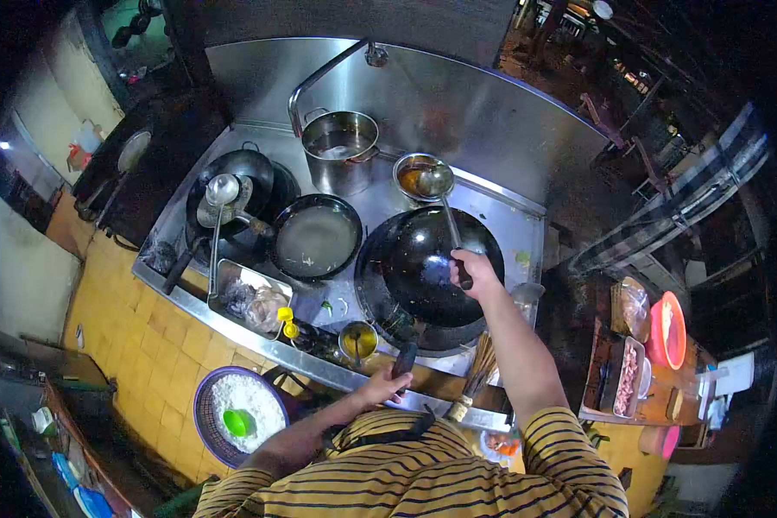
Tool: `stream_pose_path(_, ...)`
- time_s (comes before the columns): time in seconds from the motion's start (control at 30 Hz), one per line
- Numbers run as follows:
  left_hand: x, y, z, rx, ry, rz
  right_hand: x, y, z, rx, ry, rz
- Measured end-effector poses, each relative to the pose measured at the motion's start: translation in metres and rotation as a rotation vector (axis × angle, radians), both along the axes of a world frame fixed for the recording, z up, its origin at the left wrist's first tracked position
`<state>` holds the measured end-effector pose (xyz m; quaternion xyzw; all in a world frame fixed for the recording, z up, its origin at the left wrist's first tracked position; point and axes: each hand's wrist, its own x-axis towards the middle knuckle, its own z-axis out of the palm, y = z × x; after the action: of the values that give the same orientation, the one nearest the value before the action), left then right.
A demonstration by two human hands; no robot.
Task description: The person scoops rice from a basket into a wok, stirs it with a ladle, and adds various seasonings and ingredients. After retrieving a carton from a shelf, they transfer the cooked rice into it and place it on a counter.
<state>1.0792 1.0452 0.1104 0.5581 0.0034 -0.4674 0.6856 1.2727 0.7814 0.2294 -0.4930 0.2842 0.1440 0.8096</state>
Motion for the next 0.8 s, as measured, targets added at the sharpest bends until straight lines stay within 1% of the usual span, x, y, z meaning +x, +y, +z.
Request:
stream_pose_path(0.03,0.001,0.002,-0.004,0.009,-0.022,-0.029,-0.009,0.001,0.006,0.0,-0.001,-0.007)
stream_pose_path(0.1,0.001,0.007,-0.01,0.012,-0.042,-0.064,-0.035,0.002,0.017,0.101,-0.009,-0.053)
stream_pose_path(0.17,0.001,0.017,-0.012,0.107,-0.078,-0.141,-0.066,-0.005,0.026,0.102,-0.038,-0.027)
stream_pose_path(0.27,0.004,0.036,0.016,0.068,-0.062,-0.17,-0.123,-0.004,0.046,0.092,-0.04,-0.051)
stream_pose_path(0.3,-0.001,0.042,0.018,0.042,-0.047,-0.188,-0.141,-0.003,0.049,-0.014,-0.045,-0.048)
stream_pose_path(0.33,-0.006,0.045,0.003,0.02,-0.169,-0.178,-0.16,-0.003,0.048,-0.118,-0.047,-0.045)
stream_pose_path(0.37,-0.012,0.05,-0.012,0.017,-0.154,-0.19,-0.177,-0.007,0.041,-0.119,-0.031,-0.056)
stream_pose_path(0.43,-0.014,0.059,-0.032,-0.07,-0.115,-0.186,-0.205,-0.013,0.025,-0.678,-0.092,0.21)
stream_pose_path(0.47,-0.014,0.062,-0.044,-0.062,-0.141,-0.216,-0.218,-0.014,0.017,-0.906,-0.078,0.276)
stream_pose_path(0.5,-0.016,0.063,-0.044,-0.067,-0.138,-0.224,-0.233,-0.02,-0.011,-1.156,-0.246,0.276)
stream_pose_path(0.57,-0.017,0.066,-0.027,-0.056,-0.185,-0.183,-0.252,0.005,0.001,-1.413,-0.243,0.213)
stream_pose_path(0.6,-0.011,0.073,0.016,-0.003,-0.065,-0.257,-0.257,0.019,0.006,-1.406,-0.208,0.142)
stream_pose_path(0.63,-0.013,0.075,0.017,-0.003,-0.064,-0.256,-0.263,0.022,0.0,-1.407,-0.208,0.143)
stream_pose_path(0.7,-0.02,0.08,0.015,0.037,-0.203,-0.263,-0.275,0.024,-0.024,-1.419,-0.198,0.067)
stream_pose_path(0.73,-0.026,0.083,-0.001,-0.022,-0.104,-0.232,-0.279,0.022,-0.033,-1.487,-0.189,0.153)
stream_pose_path(0.77,-0.034,0.087,-0.016,-0.019,-0.11,-0.215,-0.283,0.02,-0.041,-1.485,-0.207,0.162)
stream_pose_path(0.8,-0.042,0.089,-0.019,-0.021,-0.148,-0.191,-0.285,0.02,-0.048,-1.417,-0.228,0.191)
